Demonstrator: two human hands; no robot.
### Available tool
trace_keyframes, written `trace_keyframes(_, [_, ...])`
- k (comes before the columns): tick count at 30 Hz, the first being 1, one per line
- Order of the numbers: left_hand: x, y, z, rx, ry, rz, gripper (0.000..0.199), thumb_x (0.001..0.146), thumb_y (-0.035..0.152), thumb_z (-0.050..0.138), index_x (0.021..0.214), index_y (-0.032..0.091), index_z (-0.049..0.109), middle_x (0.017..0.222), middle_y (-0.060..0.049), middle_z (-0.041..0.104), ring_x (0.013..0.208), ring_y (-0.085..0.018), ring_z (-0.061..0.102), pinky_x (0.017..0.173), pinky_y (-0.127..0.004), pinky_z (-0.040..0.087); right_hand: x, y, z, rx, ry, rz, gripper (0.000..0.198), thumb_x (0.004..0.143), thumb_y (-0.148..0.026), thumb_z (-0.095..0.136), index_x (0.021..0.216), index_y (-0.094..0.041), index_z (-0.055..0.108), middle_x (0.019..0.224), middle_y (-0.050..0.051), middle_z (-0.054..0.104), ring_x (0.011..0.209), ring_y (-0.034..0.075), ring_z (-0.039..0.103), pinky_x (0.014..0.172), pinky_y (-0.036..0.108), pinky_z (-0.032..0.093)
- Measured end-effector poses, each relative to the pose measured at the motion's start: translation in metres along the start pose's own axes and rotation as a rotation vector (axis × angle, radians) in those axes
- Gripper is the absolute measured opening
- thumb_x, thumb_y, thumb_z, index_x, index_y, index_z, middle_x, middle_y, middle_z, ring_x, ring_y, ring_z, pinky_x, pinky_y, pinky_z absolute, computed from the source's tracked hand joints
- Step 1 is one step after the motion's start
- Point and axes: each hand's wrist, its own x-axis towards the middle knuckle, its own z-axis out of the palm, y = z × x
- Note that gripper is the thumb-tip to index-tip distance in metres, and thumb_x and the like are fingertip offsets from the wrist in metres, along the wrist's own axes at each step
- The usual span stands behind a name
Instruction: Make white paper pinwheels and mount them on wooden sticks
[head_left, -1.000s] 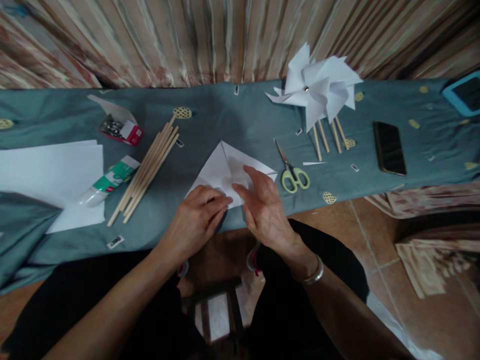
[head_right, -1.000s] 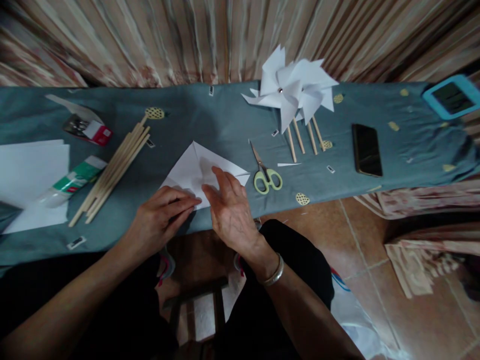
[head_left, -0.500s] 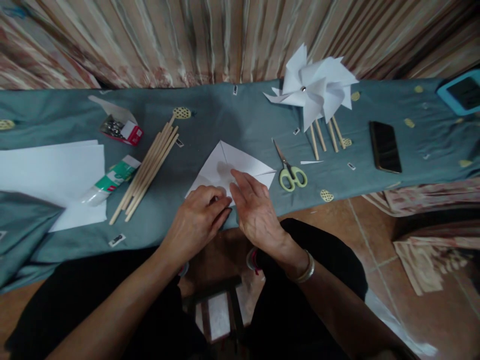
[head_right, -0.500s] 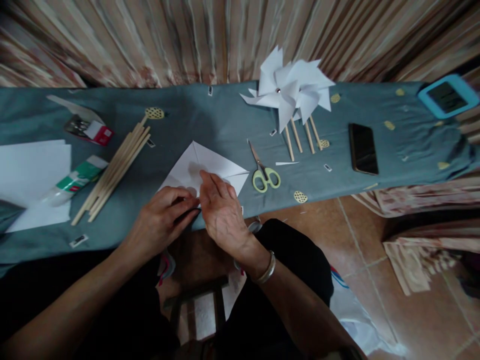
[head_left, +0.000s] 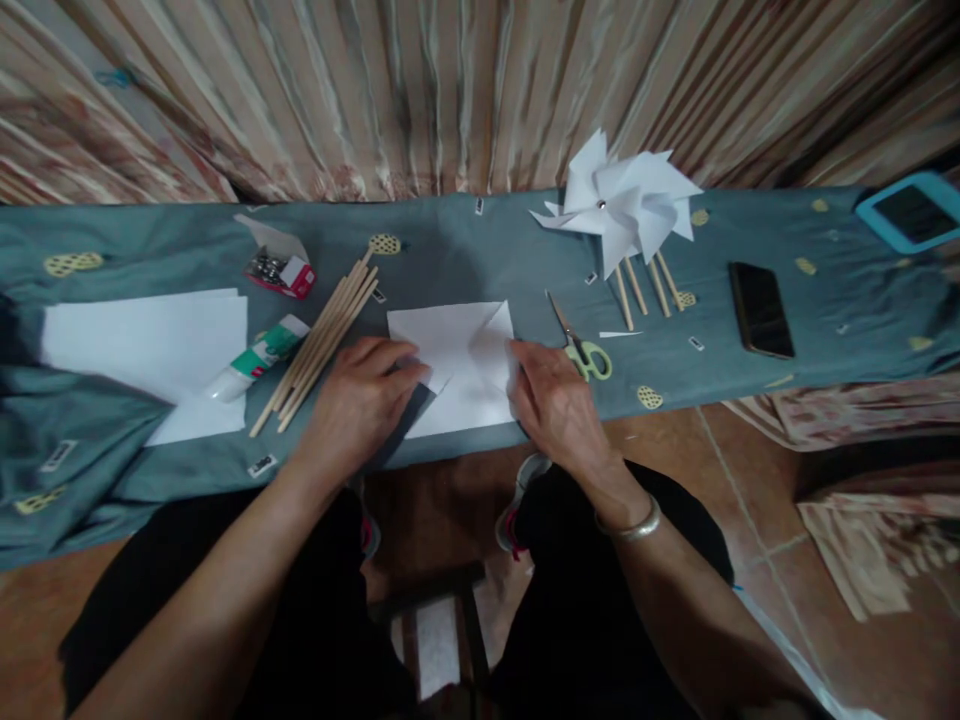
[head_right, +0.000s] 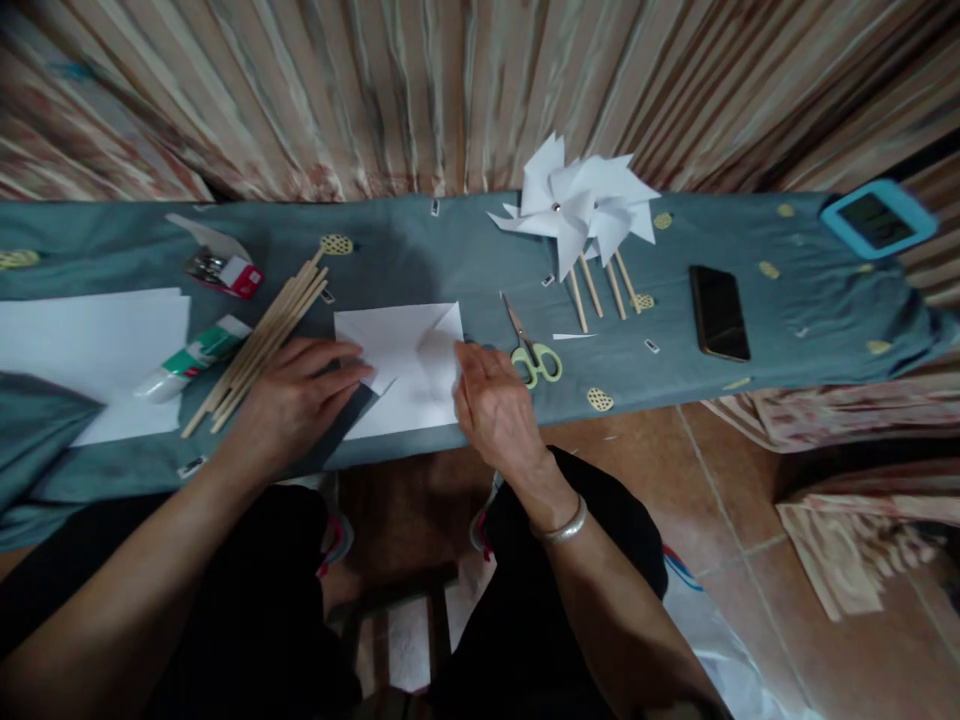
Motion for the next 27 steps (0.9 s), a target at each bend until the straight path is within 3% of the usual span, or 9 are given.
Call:
trace_keyframes(3, [0.0, -0.007, -0.008, -0.016, 0.076, -0.046, 0.022, 0.094, 0.019, 0.051, 0.107, 0.023, 0.068, 0.126, -0.006, 0.062, 0.113, -0.027, 0.056, 0.097, -0.046, 0.05, -0.008, -0.005, -0.003, 0.012, 0.028, -0.009, 0.04, 0.093, -0.018, 0.041, 0.128, -0.016, 0.061, 0.119, 0.015, 0.068, 0.109, 0.029, 0.061, 0.097, 0.052, 0.051])
trace_keyframes(6, [-0.004, 0.007, -0.01, -0.059, 0.112, -0.015, 0.024, 0.093, 0.02, 0.054, 0.115, 0.022, 0.064, 0.129, -0.009, 0.061, 0.115, -0.028, 0.055, 0.097, -0.048, 0.05, -0.011, -0.004, -0.005, 0.044, 0.042, -0.045, 0.039, 0.091, -0.016, 0.044, 0.126, -0.016, 0.062, 0.13, 0.015, 0.062, 0.119, 0.03, 0.056, 0.101, 0.053, 0.049])
trace_keyframes(9, [-0.011, 0.028, -0.006, -0.132, 0.057, 0.086, 0.024, 0.09, 0.031, 0.062, 0.111, 0.019, 0.062, 0.116, -0.011, 0.066, 0.104, -0.028, 0.058, 0.084, -0.047, 0.054, -0.011, -0.004, -0.005, 0.08, -0.021, -0.093, 0.042, 0.09, -0.011, 0.043, 0.128, -0.015, 0.061, 0.136, 0.015, 0.059, 0.125, 0.03, 0.053, 0.105, 0.053, 0.047])
trace_keyframes(12, [-0.015, 0.04, 0.0, -0.141, -0.021, 0.111, 0.02, 0.091, 0.028, 0.061, 0.108, 0.018, 0.063, 0.109, -0.009, 0.068, 0.101, -0.028, 0.061, 0.08, -0.045, 0.055, -0.011, -0.004, -0.004, 0.093, -0.079, -0.105, 0.042, 0.091, -0.011, 0.042, 0.126, -0.017, 0.062, 0.135, 0.014, 0.061, 0.125, 0.029, 0.054, 0.104, 0.055, 0.048])
trace_keyframes(19, [-0.015, 0.043, 0.002, -0.159, 0.012, 0.121, 0.014, 0.093, 0.018, 0.056, 0.102, 0.016, 0.067, 0.099, -0.008, 0.07, 0.089, -0.02, 0.064, 0.079, -0.036, 0.058, -0.01, -0.002, -0.004, 0.113, -0.09, -0.103, 0.039, 0.089, -0.009, 0.042, 0.119, -0.015, 0.067, 0.132, 0.015, 0.063, 0.124, 0.028, 0.056, 0.104, 0.052, 0.049])
trace_keyframes(24, [-0.016, 0.042, 0.001, -0.235, 0.061, 0.029, 0.015, 0.094, 0.017, 0.054, 0.101, 0.014, 0.067, 0.097, -0.008, 0.073, 0.086, -0.018, 0.068, 0.077, -0.031, 0.058, -0.008, 0.001, -0.009, 0.351, -0.109, 0.01, 0.041, 0.085, -0.008, 0.047, 0.119, -0.021, 0.067, 0.134, 0.01, 0.063, 0.126, 0.024, 0.057, 0.108, 0.05, 0.045])
trace_keyframes(27, [-0.015, 0.04, 0.001, -0.306, 0.093, -0.036, 0.016, 0.094, 0.019, 0.054, 0.097, 0.015, 0.069, 0.094, -0.007, 0.074, 0.084, -0.017, 0.069, 0.076, -0.028, 0.057, -0.005, -0.002, -0.008, 0.562, -0.115, 0.116, 0.031, 0.085, -0.017, 0.059, 0.113, -0.026, 0.07, 0.134, 0.007, 0.063, 0.13, 0.023, 0.055, 0.112, 0.047, 0.042])
